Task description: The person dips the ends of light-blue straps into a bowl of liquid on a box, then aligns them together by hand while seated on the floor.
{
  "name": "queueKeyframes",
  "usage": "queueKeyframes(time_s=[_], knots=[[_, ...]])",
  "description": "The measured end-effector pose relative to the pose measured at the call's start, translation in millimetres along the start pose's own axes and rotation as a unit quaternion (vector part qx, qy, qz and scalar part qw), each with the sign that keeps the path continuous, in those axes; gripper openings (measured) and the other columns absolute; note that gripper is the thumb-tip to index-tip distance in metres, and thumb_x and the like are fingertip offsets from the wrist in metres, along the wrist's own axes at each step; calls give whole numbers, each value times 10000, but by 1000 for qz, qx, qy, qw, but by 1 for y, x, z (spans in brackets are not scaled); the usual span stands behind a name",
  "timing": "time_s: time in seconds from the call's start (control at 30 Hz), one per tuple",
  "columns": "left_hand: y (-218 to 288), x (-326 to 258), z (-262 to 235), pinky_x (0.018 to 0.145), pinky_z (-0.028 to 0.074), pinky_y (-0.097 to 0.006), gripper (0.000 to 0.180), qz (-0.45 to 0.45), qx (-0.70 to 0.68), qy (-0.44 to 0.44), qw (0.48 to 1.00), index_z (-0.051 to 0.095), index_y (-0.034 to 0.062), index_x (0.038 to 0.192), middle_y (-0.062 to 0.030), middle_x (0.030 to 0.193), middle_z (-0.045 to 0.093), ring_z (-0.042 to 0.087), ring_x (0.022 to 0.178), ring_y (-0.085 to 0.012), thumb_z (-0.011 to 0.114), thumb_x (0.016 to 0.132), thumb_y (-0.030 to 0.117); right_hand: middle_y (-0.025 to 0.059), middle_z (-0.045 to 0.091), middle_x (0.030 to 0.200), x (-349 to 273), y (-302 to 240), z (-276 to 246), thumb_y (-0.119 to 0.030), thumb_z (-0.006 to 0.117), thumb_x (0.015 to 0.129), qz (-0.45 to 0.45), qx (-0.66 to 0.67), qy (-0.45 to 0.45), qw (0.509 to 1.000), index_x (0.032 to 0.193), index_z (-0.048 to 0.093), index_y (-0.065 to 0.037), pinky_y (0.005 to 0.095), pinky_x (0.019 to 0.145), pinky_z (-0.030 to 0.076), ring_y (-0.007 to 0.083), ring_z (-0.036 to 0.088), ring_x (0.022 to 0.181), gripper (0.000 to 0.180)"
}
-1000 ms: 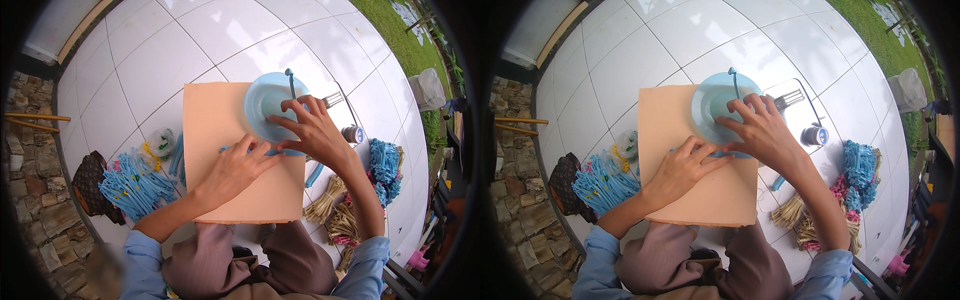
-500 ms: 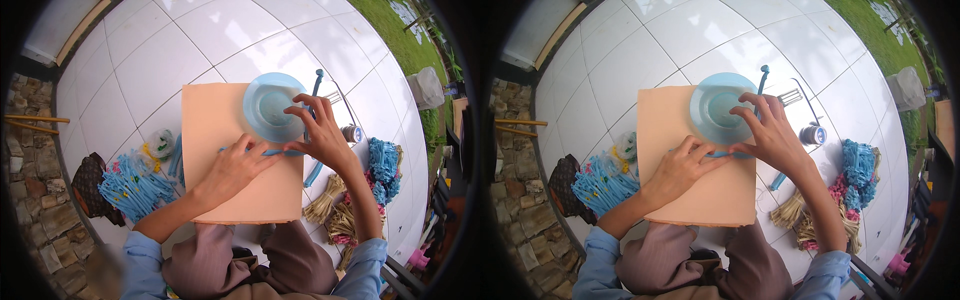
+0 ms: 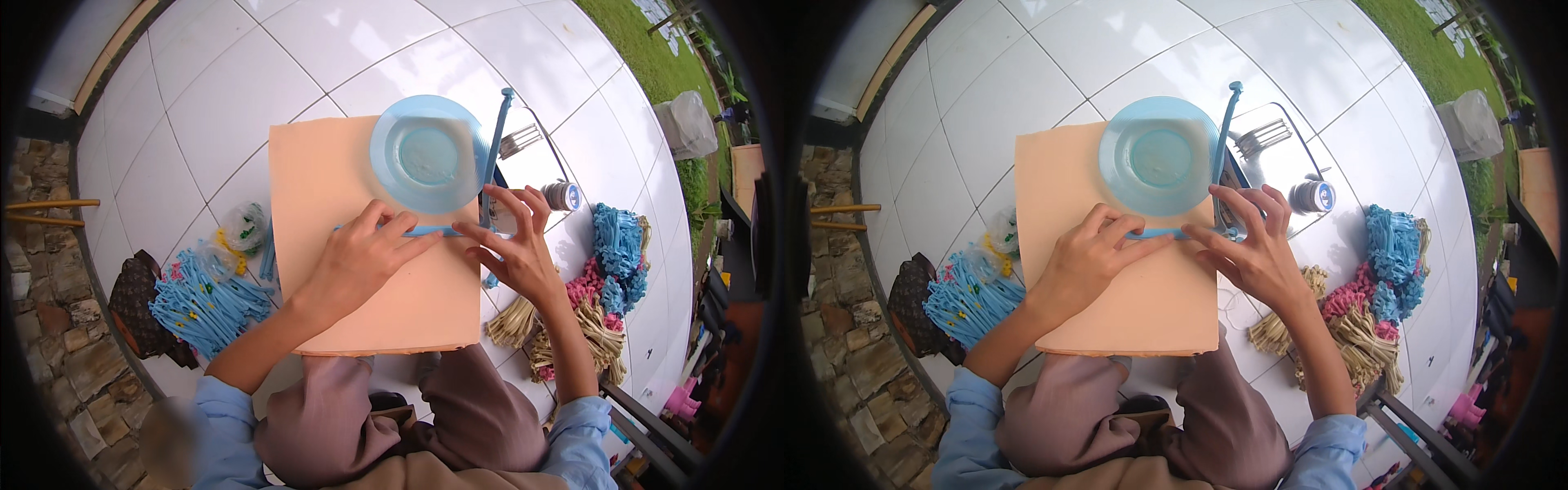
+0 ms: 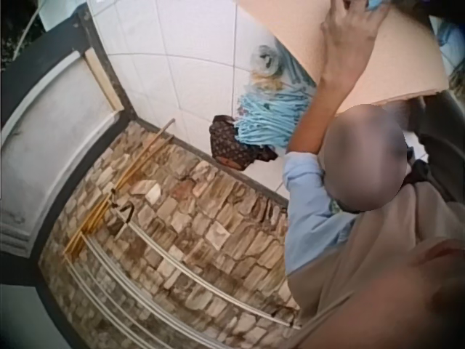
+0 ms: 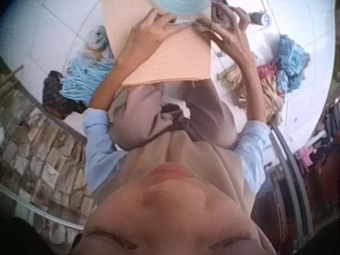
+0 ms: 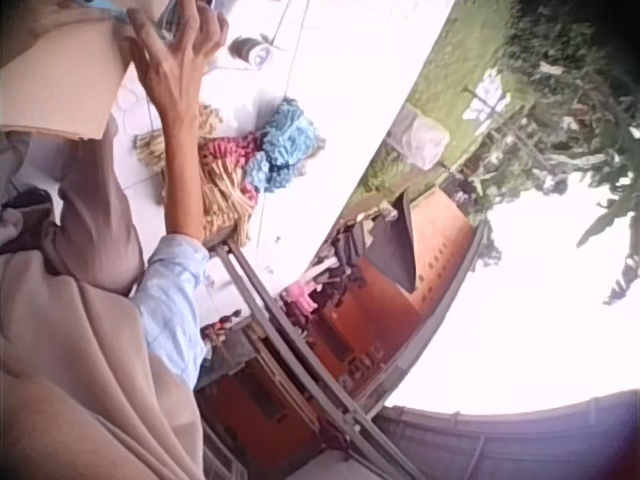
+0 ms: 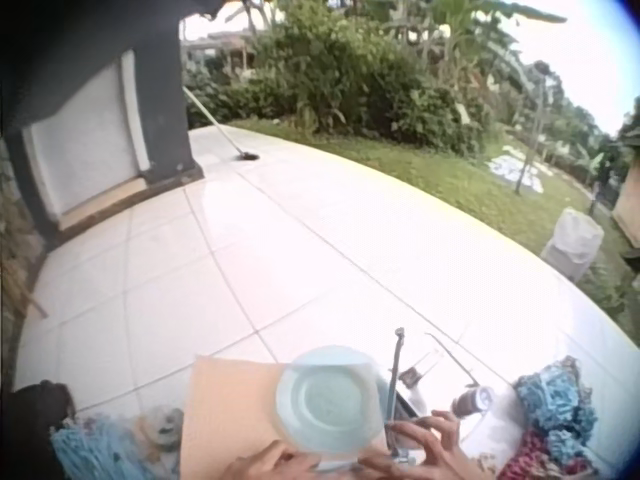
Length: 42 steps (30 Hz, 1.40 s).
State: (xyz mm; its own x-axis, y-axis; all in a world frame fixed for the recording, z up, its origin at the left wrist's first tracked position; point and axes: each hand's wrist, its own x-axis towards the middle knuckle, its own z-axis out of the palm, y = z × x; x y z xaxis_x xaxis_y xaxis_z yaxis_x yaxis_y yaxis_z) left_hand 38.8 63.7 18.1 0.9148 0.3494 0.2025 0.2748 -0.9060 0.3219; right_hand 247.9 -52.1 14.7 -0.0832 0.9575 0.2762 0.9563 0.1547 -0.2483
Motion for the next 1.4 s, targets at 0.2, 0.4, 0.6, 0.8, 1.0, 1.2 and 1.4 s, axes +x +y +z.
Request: queueKeyframes(time_s=[0.2, 0.4, 0.6, 0.8, 1.0, 1.2, 1.4], knots=[[2, 2, -2, 682, 546, -250, 468, -3, -9, -1, 1000, 638, 232, 1122, -3, 944, 534, 521, 890, -167, 593, 695, 47, 45, 393, 1317, -1, 3, -1, -301, 711, 685, -15, -7, -35, 999, 1056, 637, -345, 518, 1019, 233, 294, 332, 1157, 380], [2, 2, -3, 689, 544, -256, 472, -6, -7, -7, 1000, 637, 228, 1125, -5, 944, 538, 524, 891, -170, 591, 695, 40, 23, 403, 1317, 0, 1, 1, -334, 683, 720, -19, -18, -32, 999, 1043, 648, -325, 509, 1015, 240, 285, 341, 1150, 325], [1, 2, -2, 694, 546, -260, 473, -12, -11, -10, 1000, 637, 228, 1125, -3, 943, 541, 525, 893, -171, 587, 699, 30, 18, 398, 1328, -1, -6, 5, -351, 634, 780, 13, 8, -12, 1000, 1044, 661, -275, 497, 1005, 255, 283, 347, 1138, 276], [2, 3, -4, 699, 545, -262, 474, -16, -26, -10, 999, 638, 225, 1123, -2, 942, 538, 523, 894, -173, 581, 700, 20, 55, 404, 1301, -5, -5, 4, -305, 633, 792, 9, 24, 10, 1000, 1049, 663, -253, 492, 999, 254, 288, 348, 1122, 264], [1, 1, -2, 684, 541, -274, 475, -13, -19, -12, 1000, 634, 226, 1128, -6, 937, 533, 520, 892, -183, 569, 714, 2, 100, 493, 1132, 1, -14, 10, -61, 648, 749, 74, 122, 51, 988, 1081, 599, -149, 418, 877, 381, 292, 442, 1022, 347], [-7, -13, 11, 686, 527, -274, 395, 25, 40, 24, 999, 622, 134, 1105, -32, 978, 507, 500, 906, -186, 573, 727, 29, 132, 551, 901, -4, -14, 26, 138, 563, 721, 85, 232, 125, 961, 1018, 487, -24, 374, 728, 441, 302, 535, 852, 347], [1, -14, 14, 721, 504, -321, 441, -20, -56, 72, 996, 606, 119, 1147, -86, 958, 525, 506, 892, -235, 601, 722, 6, 143, 556, 941, -21, -18, 22, 137, 555, 761, 117, 289, 145, 939, 1038, 459, -28, 360, 758, 448, 299, 546, 894, 337]])
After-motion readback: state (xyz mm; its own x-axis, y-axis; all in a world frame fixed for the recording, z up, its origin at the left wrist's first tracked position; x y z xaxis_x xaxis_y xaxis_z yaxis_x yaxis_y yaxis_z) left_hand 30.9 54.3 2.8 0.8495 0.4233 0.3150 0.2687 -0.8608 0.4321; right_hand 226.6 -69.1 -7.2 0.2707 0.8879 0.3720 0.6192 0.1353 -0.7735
